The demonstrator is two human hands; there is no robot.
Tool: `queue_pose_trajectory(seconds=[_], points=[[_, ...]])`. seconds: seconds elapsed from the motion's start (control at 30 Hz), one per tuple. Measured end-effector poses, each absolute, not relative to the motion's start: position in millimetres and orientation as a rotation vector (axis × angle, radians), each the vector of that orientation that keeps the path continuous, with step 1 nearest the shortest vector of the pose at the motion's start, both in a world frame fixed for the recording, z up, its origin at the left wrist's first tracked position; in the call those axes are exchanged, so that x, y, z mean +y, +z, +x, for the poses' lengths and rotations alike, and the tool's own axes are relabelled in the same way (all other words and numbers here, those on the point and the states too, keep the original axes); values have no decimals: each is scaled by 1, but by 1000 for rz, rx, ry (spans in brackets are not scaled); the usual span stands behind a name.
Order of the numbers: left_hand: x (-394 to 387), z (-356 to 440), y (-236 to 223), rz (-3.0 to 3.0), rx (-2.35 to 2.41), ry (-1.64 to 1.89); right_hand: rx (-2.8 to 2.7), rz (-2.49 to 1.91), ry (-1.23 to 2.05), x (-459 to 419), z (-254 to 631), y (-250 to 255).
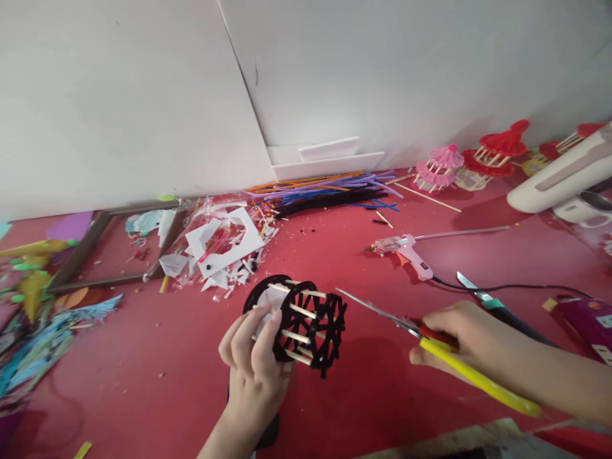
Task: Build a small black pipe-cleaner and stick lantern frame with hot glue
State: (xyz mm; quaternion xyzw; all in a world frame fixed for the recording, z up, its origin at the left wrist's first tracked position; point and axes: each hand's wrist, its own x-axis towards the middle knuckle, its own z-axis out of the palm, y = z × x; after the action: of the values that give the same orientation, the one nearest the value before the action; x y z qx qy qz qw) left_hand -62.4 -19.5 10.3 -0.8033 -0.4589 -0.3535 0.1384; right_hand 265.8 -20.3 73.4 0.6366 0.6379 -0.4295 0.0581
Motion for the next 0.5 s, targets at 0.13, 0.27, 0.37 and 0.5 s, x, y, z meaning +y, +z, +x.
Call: queue_pose_trajectory(seconds=[0.13, 0.27, 0.37, 0.5], points=[[-24, -55, 8, -2324, -1780, -1276, 2072, 1968, -1285, -20, 269, 74], [-31, -40, 2, -2220, -2310, -1617, 2100, 1985, -1540, -32, 262, 73], [-30, -32, -7, -2132, -2291, -1721, 2037, 1928, -1843, -48, 250, 67], [-21, -29, -17, -2051, -2013, -1625, 1762, 1719, -2226, -69, 235, 59]])
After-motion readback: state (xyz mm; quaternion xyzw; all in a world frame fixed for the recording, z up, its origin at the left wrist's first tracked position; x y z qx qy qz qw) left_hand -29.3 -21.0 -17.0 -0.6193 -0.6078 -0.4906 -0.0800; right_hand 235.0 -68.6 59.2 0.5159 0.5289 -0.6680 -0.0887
